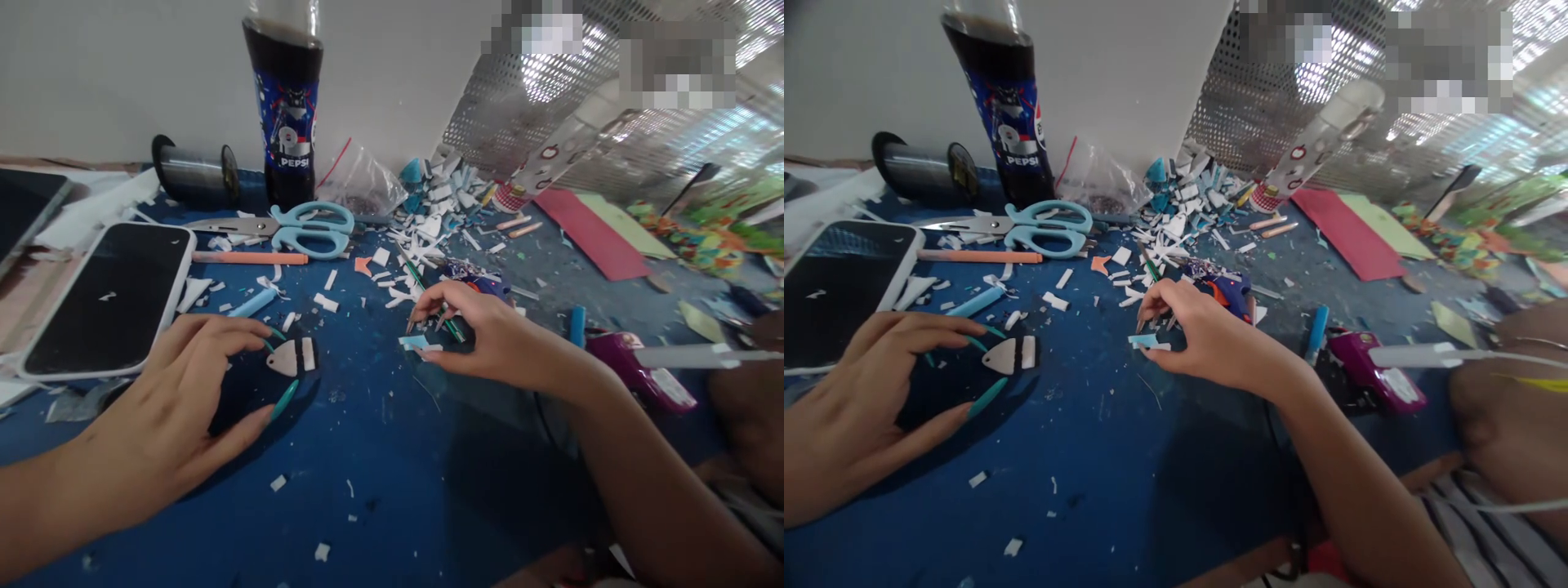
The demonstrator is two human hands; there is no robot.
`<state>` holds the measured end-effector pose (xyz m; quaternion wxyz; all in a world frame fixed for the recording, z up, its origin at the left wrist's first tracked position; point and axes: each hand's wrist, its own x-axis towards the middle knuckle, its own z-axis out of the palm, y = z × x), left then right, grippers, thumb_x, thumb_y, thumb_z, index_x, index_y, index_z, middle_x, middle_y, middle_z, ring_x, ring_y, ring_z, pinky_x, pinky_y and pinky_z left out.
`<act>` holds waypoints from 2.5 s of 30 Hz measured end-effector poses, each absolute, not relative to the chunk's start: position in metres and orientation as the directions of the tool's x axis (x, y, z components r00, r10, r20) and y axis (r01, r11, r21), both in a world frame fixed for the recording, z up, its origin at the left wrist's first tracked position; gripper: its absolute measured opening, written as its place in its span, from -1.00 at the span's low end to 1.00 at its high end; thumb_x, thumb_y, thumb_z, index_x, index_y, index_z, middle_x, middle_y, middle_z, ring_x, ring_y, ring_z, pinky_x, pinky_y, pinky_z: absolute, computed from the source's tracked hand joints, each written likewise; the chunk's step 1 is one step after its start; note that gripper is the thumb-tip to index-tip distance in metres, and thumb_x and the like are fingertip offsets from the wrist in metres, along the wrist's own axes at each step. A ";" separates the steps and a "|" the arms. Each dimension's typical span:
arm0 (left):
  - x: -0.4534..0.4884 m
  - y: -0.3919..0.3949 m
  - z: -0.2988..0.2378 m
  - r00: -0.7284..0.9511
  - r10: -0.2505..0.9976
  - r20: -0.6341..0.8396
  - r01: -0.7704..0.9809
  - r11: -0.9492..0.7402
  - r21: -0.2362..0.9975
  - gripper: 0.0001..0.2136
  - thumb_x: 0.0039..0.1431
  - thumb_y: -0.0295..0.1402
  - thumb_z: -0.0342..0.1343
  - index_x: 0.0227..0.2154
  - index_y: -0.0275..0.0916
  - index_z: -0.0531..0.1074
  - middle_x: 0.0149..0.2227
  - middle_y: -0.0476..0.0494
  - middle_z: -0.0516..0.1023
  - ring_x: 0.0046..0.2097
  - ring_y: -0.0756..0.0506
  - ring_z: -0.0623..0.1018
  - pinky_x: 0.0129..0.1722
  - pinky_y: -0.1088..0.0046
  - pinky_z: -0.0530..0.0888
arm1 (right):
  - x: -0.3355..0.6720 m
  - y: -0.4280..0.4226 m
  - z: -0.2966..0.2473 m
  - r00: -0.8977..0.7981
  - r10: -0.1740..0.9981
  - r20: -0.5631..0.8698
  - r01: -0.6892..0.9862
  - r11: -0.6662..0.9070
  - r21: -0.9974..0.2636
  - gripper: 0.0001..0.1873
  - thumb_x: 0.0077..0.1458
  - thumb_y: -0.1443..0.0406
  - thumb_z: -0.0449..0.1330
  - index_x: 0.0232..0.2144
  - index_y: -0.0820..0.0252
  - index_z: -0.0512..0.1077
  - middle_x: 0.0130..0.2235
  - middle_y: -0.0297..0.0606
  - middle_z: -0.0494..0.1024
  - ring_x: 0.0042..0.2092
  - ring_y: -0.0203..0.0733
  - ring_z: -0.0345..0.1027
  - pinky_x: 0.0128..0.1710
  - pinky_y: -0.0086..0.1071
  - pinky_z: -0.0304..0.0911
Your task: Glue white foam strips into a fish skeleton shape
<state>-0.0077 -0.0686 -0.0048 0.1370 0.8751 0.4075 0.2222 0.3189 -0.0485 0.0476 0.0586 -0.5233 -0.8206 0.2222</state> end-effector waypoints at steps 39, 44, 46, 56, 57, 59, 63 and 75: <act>0.076 -0.033 0.023 0.676 0.243 0.696 0.405 -0.911 -0.075 -0.58 0.29 -0.32 0.07 0.11 -0.48 0.23 -0.01 -0.41 0.53 0.06 -0.21 0.50 0.06 0.26 0.47 | 0.264 -0.065 0.035 -0.150 0.968 -0.203 -0.288 -0.239 -0.928 -0.74 -0.19 0.40 0.41 -0.38 0.20 0.46 -0.34 -0.30 0.59 -0.29 -0.28 0.52 -0.10 -0.35 0.42; 0.084 -0.026 0.017 0.681 0.352 0.642 0.464 -0.886 -0.006 -0.57 0.31 -0.23 0.01 0.09 -0.47 0.22 0.01 -0.46 0.48 0.04 -0.28 0.48 0.00 0.12 0.50 | 0.269 -0.057 0.029 0.002 0.977 -0.212 -0.343 -0.199 -0.918 -0.93 -0.01 0.35 0.28 -0.44 0.23 0.44 -0.31 -0.21 0.59 -0.25 -0.24 0.52 -0.08 -0.30 0.40; 0.085 -0.028 0.016 0.658 0.367 0.658 0.496 -0.868 -0.011 -0.70 0.31 -0.26 0.00 -0.07 -0.44 0.30 -0.14 -0.41 0.51 -0.08 -0.25 0.51 -0.12 0.18 0.53 | 0.274 -0.052 0.028 0.088 0.983 -0.159 -0.350 -0.119 -0.929 -0.92 0.07 0.31 0.21 -0.43 0.21 0.41 -0.32 -0.24 0.56 -0.26 -0.27 0.49 -0.12 -0.32 0.40; 0.135 -0.047 0.025 0.854 0.512 -0.089 0.515 -0.857 0.010 -0.53 0.28 -0.03 -0.09 -0.27 -0.41 0.47 -0.34 -0.35 0.57 -0.25 -0.34 0.59 -0.35 0.16 0.52 | 0.290 -0.042 0.019 0.311 0.950 0.027 -0.198 0.092 -0.976 -0.93 0.03 0.29 0.12 -0.45 0.17 0.32 -0.44 -0.38 0.42 -0.37 -0.35 0.35 -0.36 -0.43 0.26; 0.139 -0.047 0.024 0.849 0.518 -0.107 0.522 -0.853 0.014 -0.57 0.31 -0.11 -0.11 -0.27 -0.41 0.48 -0.35 -0.36 0.58 -0.25 -0.33 0.60 -0.36 0.19 0.51 | 0.289 -0.042 0.018 0.306 0.951 0.038 -0.176 0.096 -0.980 -0.94 0.03 0.28 0.12 -0.43 0.16 0.32 -0.43 -0.38 0.41 -0.37 -0.34 0.35 -0.36 -0.43 0.26; 0.144 -0.048 0.021 0.847 0.517 -0.124 0.523 -0.852 0.022 -0.68 0.31 -0.28 -0.10 -0.29 -0.40 0.49 -0.34 -0.36 0.59 -0.26 -0.30 0.61 -0.38 0.26 0.49 | 0.288 -0.043 0.016 0.296 0.953 0.061 -0.127 0.102 -0.987 -0.93 0.04 0.27 0.10 -0.41 0.15 0.30 -0.43 -0.37 0.41 -0.37 -0.33 0.34 -0.36 -0.41 0.26; 0.139 -0.050 0.021 0.842 0.519 -0.146 0.531 -0.845 0.060 -0.79 0.23 -0.47 -0.07 -0.30 -0.38 0.48 -0.36 -0.34 0.59 -0.29 -0.26 0.60 -0.44 0.34 0.42 | 0.286 -0.048 0.013 0.256 0.961 0.107 0.012 0.108 -0.994 -0.91 0.08 0.24 0.08 -0.39 0.13 0.25 -0.42 -0.36 0.40 -0.40 -0.32 0.30 -0.39 -0.40 0.22; 0.083 -0.034 0.031 0.756 0.636 -0.157 0.483 -0.380 0.789 -0.64 0.31 -0.11 -0.33 -0.50 -0.19 0.14 -0.53 0.03 0.19 -0.50 0.01 0.24 -0.48 0.48 0.27 | 0.274 -0.065 0.015 -0.306 0.950 0.057 0.251 0.138 -0.958 -0.50 0.21 -0.09 -0.04 -0.49 0.16 0.32 -0.54 -0.36 0.41 -0.51 -0.34 0.25 -0.51 -0.42 0.11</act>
